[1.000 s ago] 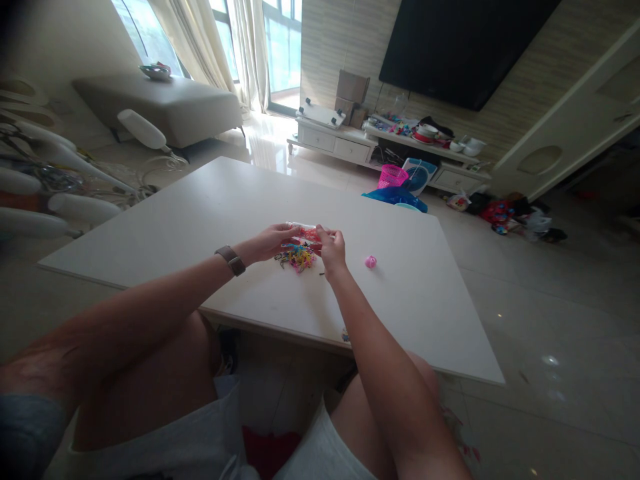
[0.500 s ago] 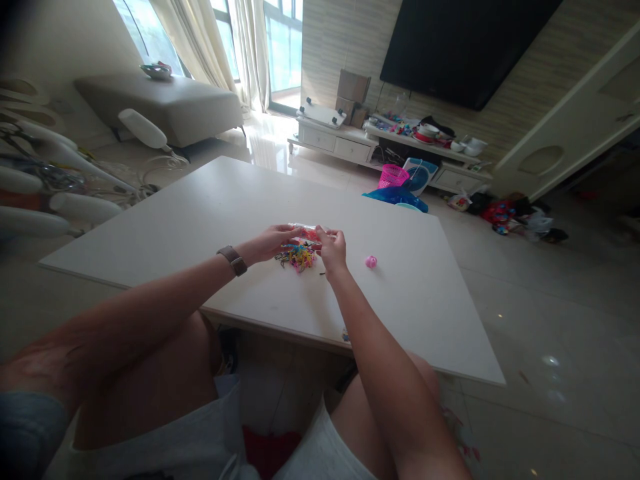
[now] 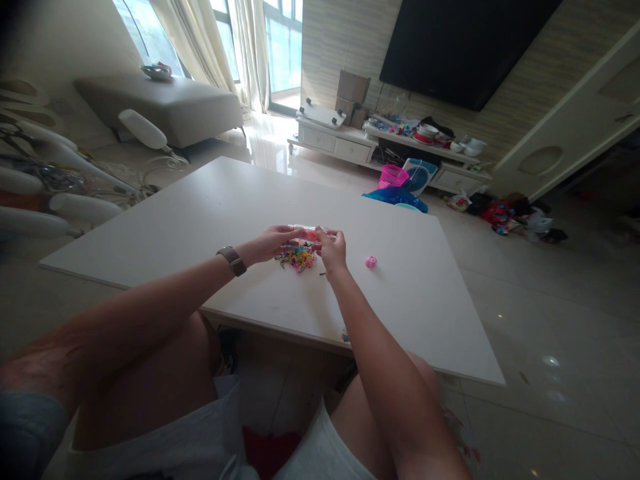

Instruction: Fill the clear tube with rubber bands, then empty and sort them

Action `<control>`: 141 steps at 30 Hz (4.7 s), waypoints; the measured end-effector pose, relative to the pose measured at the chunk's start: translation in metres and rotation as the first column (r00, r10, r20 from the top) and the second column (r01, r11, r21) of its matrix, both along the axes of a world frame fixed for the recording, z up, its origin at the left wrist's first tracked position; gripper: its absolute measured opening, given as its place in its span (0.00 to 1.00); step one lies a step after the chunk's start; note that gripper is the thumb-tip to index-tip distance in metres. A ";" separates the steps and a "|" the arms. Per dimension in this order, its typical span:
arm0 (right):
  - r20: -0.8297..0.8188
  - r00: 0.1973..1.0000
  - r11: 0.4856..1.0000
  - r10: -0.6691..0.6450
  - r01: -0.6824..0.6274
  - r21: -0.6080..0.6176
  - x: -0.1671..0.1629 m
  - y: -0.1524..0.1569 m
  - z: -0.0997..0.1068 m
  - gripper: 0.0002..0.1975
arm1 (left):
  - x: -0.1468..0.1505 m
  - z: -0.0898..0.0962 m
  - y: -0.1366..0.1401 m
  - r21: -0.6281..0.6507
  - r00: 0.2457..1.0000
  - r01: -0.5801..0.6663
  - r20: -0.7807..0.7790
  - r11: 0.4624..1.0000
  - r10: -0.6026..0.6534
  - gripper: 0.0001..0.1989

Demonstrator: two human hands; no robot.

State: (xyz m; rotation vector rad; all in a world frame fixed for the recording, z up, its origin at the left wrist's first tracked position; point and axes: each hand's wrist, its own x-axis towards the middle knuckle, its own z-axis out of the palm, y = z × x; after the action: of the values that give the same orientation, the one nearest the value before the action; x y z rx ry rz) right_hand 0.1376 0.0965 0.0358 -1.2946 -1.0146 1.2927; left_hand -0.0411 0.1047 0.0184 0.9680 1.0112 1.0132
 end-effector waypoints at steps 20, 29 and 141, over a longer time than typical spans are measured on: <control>0.015 1.000 1.000 -0.008 0.008 -0.006 -0.002 -0.001 0.000 0.21 | -0.002 -0.010 0.005 0.009 0.998 -0.063 -0.026 0.998 0.063 0.20; 0.025 1.000 1.000 -0.011 0.011 0.006 -0.002 0.001 -0.005 0.21 | -0.004 -0.010 0.005 -0.023 0.997 -0.074 -0.036 0.997 0.073 0.21; 0.553 0.822 0.868 -0.137 -0.170 0.467 -0.002 -0.012 0.006 0.27 | 0.004 -0.007 -0.001 0.544 0.787 0.153 -0.572 0.825 0.231 0.21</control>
State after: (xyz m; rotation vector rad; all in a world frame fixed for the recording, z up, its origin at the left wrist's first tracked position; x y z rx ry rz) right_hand 0.1361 0.0843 0.0418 -1.2737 -1.6619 0.5598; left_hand -0.0376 0.1033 0.0112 1.8810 1.2959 1.0784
